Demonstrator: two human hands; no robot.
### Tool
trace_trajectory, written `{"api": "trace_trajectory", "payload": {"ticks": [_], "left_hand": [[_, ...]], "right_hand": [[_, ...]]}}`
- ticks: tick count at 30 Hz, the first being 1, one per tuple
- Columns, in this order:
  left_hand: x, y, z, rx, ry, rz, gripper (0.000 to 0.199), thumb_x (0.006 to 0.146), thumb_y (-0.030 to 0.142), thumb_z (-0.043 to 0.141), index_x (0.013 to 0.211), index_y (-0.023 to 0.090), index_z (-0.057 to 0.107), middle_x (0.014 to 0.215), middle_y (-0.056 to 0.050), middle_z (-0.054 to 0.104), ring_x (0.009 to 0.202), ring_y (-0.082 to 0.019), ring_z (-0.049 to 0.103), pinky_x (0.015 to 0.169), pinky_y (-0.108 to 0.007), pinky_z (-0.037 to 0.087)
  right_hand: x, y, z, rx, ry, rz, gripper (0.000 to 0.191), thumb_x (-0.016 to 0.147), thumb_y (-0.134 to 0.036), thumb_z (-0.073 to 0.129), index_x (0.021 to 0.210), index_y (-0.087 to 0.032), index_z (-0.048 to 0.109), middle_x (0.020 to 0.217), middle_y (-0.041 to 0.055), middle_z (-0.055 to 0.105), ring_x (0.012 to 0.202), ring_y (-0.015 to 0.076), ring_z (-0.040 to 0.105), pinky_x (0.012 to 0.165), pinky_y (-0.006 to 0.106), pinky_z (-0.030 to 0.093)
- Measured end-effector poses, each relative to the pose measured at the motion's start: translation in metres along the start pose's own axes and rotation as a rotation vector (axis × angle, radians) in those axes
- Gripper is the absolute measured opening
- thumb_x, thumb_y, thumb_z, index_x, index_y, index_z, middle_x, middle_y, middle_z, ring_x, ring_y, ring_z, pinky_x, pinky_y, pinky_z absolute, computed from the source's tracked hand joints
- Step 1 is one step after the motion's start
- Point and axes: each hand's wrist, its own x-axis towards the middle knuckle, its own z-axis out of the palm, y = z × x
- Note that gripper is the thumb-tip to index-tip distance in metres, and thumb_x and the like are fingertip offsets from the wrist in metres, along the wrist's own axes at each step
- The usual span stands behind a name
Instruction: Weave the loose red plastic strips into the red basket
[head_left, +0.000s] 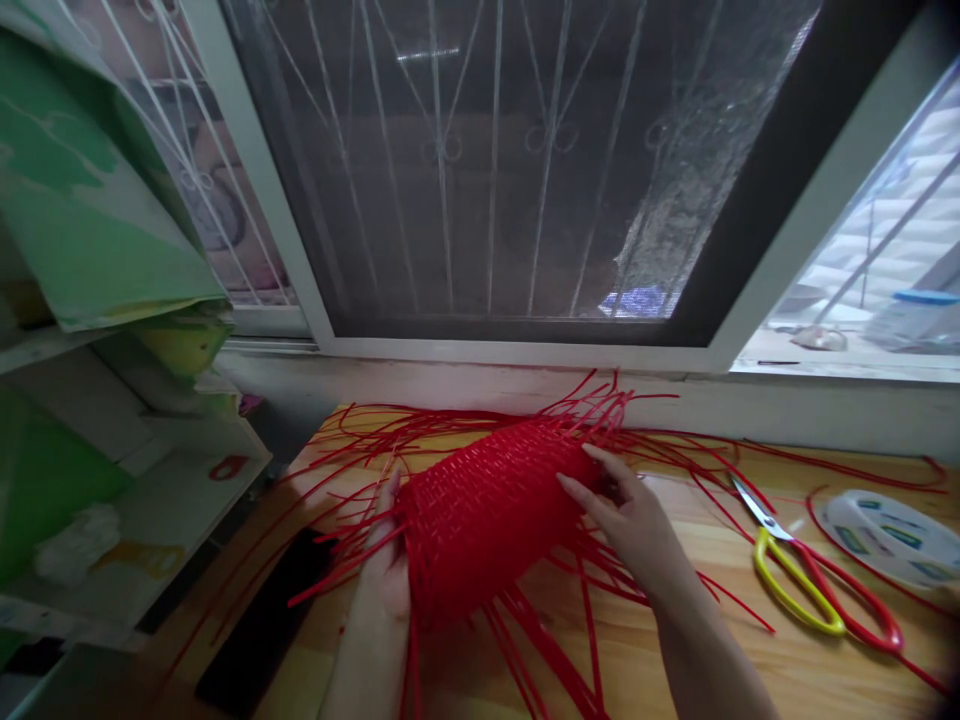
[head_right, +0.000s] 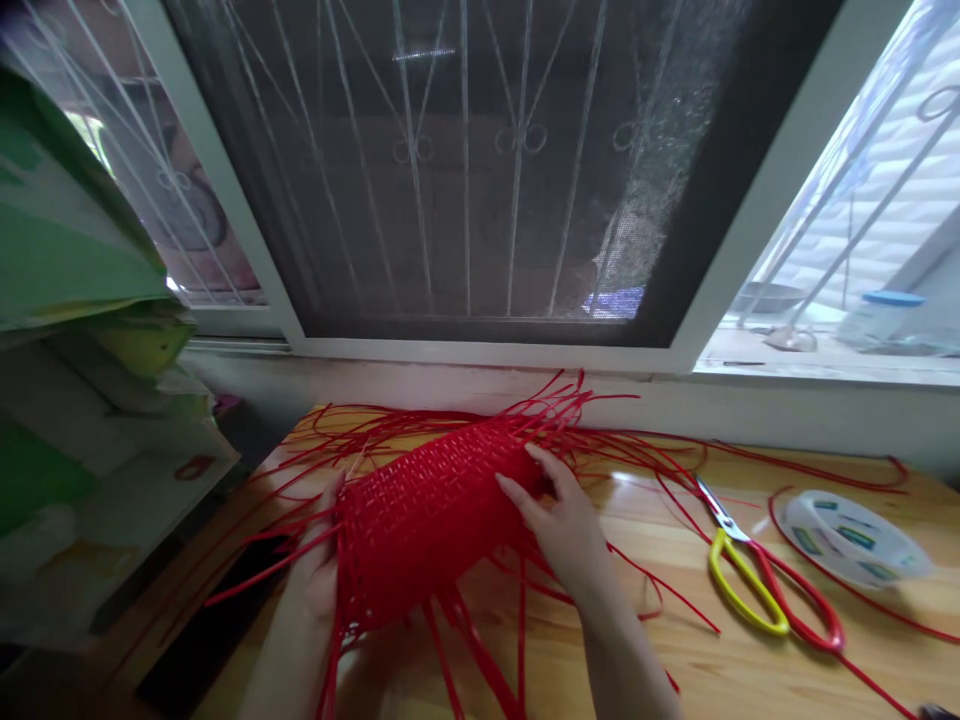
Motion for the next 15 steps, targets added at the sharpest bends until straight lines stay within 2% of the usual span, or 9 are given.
{"api": "trace_trajectory", "payload": {"ticks": [3,6,9,12,15], "left_hand": [[-0.004,-0.001,0.000,0.029,-0.040,-0.004,0.026,0.086,0.030,0.043,0.081,0.015,0.064,0.073,-0.007,0.071,0.097,-0.023,0.064,0.096,-0.040,0.042],[-0.010,-0.002,0.008,0.078,-0.188,-0.111,0.033,0.082,0.036,0.042,0.091,0.011,0.062,0.093,-0.014,0.069,0.108,-0.027,0.057,0.098,-0.041,0.040],[-0.011,-0.004,0.010,0.090,-0.307,-0.135,0.034,0.075,0.033,0.045,0.092,0.009,0.062,0.106,-0.018,0.064,0.112,-0.030,0.054,0.098,-0.043,0.039],[-0.005,-0.002,-0.001,0.096,-0.384,-0.158,0.036,0.068,0.021,0.045,0.094,0.006,0.064,0.103,-0.018,0.066,0.107,-0.029,0.057,0.097,-0.042,0.039],[0.006,0.004,-0.018,0.117,-0.377,-0.149,0.038,0.066,0.018,0.043,0.093,0.004,0.067,0.095,-0.017,0.069,0.097,-0.026,0.063,0.093,-0.040,0.041]], "right_hand": [[0.008,-0.001,-0.010,0.152,0.090,0.075,0.056,0.056,-0.048,0.074,0.102,-0.020,0.061,0.081,0.0033,0.063,0.072,0.0177,0.058,0.065,0.031,0.049],[0.013,0.000,-0.020,0.295,0.260,0.042,0.049,0.056,-0.043,0.077,0.096,-0.020,0.060,0.074,0.0001,0.058,0.065,0.0130,0.053,0.056,0.024,0.044],[0.015,0.002,-0.027,0.437,0.376,0.063,0.044,0.054,-0.040,0.079,0.087,-0.020,0.057,0.069,-0.0021,0.053,0.060,0.0105,0.050,0.051,0.021,0.040],[0.014,0.003,-0.028,0.490,0.400,0.097,0.042,0.052,-0.038,0.080,0.082,-0.019,0.057,0.067,-0.0030,0.050,0.059,0.0095,0.048,0.049,0.020,0.039],[0.015,0.003,-0.029,0.490,0.381,0.101,0.039,0.054,-0.037,0.080,0.080,-0.019,0.058,0.065,-0.0029,0.051,0.058,0.0087,0.047,0.048,0.019,0.038]]}}
